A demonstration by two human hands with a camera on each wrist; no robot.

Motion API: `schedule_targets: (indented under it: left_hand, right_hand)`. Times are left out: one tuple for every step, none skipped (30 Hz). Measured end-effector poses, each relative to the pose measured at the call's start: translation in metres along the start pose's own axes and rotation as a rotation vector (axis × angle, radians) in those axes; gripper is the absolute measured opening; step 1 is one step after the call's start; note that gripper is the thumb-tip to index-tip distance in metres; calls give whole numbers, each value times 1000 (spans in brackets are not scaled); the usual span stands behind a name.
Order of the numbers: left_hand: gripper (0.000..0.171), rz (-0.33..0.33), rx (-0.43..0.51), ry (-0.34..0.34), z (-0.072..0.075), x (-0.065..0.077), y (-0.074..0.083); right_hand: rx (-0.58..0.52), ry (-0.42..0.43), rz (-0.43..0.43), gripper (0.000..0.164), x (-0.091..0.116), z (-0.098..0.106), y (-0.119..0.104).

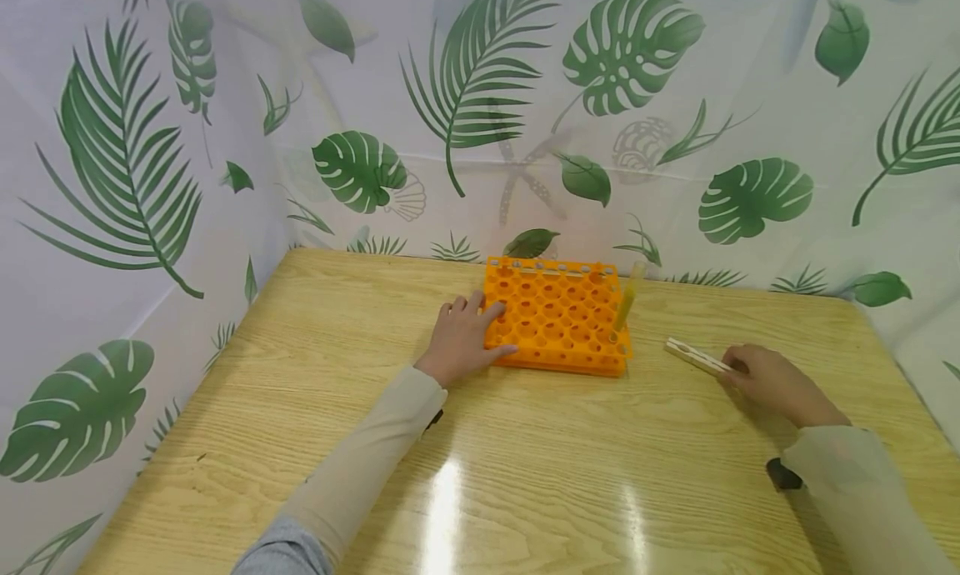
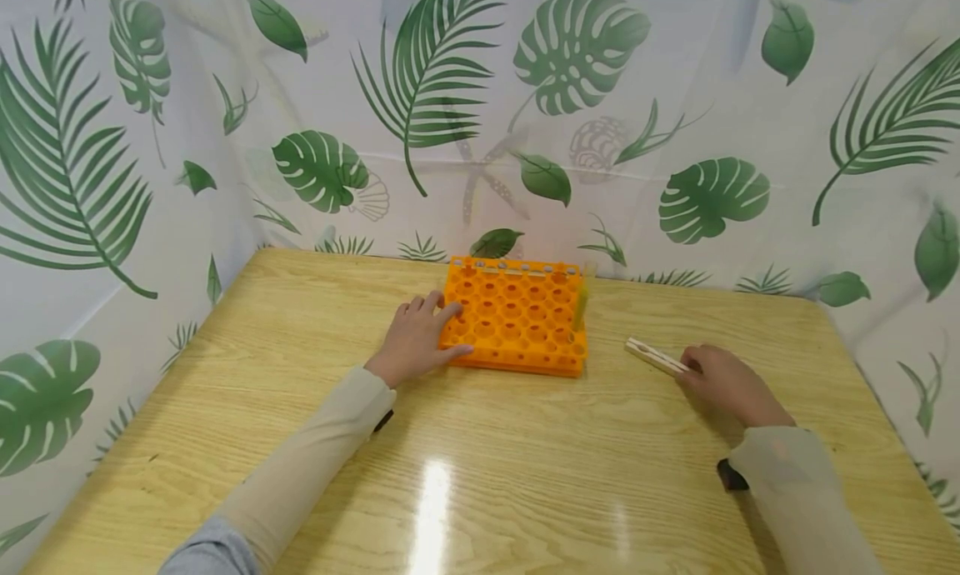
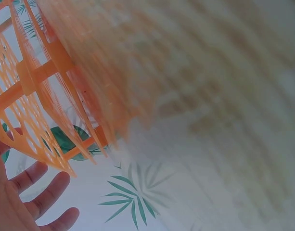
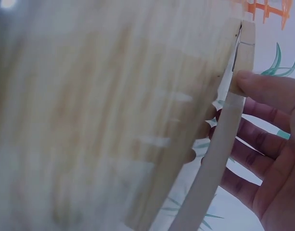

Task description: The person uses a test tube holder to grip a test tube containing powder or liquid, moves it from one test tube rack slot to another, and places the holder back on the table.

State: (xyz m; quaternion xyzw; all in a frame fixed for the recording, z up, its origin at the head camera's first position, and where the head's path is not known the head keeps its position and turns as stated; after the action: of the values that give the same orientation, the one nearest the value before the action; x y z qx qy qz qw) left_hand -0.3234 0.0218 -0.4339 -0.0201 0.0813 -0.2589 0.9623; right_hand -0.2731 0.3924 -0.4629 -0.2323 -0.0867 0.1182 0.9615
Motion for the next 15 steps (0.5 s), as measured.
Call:
schedule_targets:
  left_hand:
    - [64, 0, 1, 1, 0, 0, 0]
    - [64, 0, 1, 1, 0, 0, 0]
    - [64, -1, 1, 1, 0, 0, 0]
    - [64, -1, 1, 1, 0, 0, 0]
    - [64, -1, 2, 1, 0, 0, 0]
    - [64, 0, 3, 0, 0, 0, 0]
    - [64, 0, 3, -2, 0, 0, 0]
    - [64, 0, 3, -2, 0, 0, 0]
    - [64, 0, 2, -3, 0, 0, 0]
    - [64, 0, 3, -1, 0, 0, 0]
    - [64, 1, 3, -1, 0, 0, 0]
    - [64, 1, 3, 1, 0, 0, 0]
    - [64, 1, 3, 1, 0, 0, 0]
    - [64, 2, 5, 3, 0, 0, 0]
    - [63, 2, 4, 1, 0, 0, 0]
  right_hand:
    - [-2, -2, 5, 19, 0, -1, 0]
    - [3, -3, 10, 18, -1, -1, 0]
    - [8, -3, 13, 17, -1, -1, 1]
    - [12, -2, 20, 17, -1, -2, 1]
    - [17, -2, 26, 17, -1, -2, 0]
    - [18, -3, 32, 17, -2, -2, 0]
    - [22, -1, 34, 16, -2, -2, 0]
    - [25, 1, 35, 16, -2, -2, 0]
    - [28, 3, 35, 16, -2, -2, 0]
    - [30, 3, 35, 16, -2, -2, 0]
    - [33, 4, 34, 16, -2, -2, 0]
    - [35, 4, 33, 16, -1, -2, 0]
    - [36, 5, 36, 17, -1, -2, -1]
    - [36, 4, 33, 18, -1, -2, -1]
    - [36, 3, 31, 18, -1, -2, -1]
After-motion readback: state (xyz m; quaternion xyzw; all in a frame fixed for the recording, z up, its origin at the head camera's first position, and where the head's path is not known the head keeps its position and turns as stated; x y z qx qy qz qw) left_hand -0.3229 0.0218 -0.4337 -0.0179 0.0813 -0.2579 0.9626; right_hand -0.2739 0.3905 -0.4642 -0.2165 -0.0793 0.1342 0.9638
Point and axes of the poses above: each hand's wrist, its own x-axis away from the middle knuckle, its own z-axis out of the back of the hand, y = z × x, the point moved 9 cm from there along -x, towards the middle knuckle, and after that the axes turned 11 degrees about -x, right-handed, at the moved point
